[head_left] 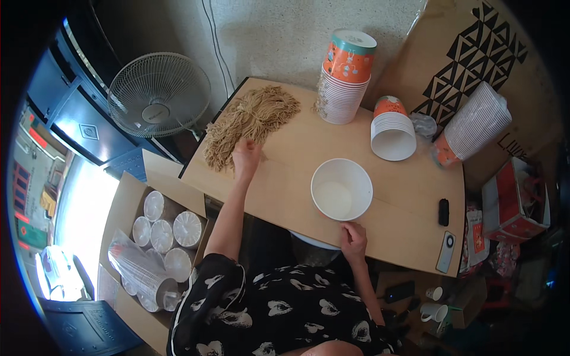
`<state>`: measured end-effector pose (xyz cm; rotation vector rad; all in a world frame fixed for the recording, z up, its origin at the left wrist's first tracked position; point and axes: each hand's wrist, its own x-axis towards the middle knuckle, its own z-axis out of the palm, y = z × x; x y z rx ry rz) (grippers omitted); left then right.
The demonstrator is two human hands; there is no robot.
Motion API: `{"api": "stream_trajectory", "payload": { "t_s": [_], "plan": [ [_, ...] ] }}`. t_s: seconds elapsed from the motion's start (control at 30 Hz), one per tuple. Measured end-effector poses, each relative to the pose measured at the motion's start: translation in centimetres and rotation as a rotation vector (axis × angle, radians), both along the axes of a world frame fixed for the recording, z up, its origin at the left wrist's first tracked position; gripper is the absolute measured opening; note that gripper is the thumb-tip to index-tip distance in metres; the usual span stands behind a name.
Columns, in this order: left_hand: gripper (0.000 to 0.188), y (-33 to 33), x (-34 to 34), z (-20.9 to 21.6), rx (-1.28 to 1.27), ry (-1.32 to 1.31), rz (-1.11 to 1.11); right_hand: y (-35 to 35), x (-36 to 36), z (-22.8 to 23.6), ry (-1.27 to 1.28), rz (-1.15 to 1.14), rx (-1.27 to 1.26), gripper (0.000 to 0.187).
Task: Threading a string through holes in paper cups to prepare them for assembly or hanging.
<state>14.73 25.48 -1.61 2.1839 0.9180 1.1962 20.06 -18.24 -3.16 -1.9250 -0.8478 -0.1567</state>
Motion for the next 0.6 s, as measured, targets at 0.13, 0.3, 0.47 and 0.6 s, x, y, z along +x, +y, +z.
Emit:
{"api": "stream_trajectory", "payload": {
  "t_s": [0.13, 0.3, 0.47, 0.6],
  "plan": [
    [0.017, 2.1, 1.8, -1.3, 0.013, 0.103, 0.069, -0.1, 0.3, 1.2, -0.041, 0.113, -0.130, 0.024],
    [0.010, 1.7, 1.4, -1.2, -0.053, 0.084, -0.002, -0.2, 0.2, 1.1, -0.043, 0.165, -0.166, 0.024],
    [0.006, -5.2, -1.8, 1.5, 0.038, 0.017, -0.171, -0.1, -1.8, 1.0, 0.139, 0.138, -0.078, 0.019],
    [0.005, -14.7, -5.4, 2.5, -0.223, 0.091, -0.380, 2.0, -3.7, 2.0, 0.651, 0.280, 0.061, 0.019]
  ]
}}
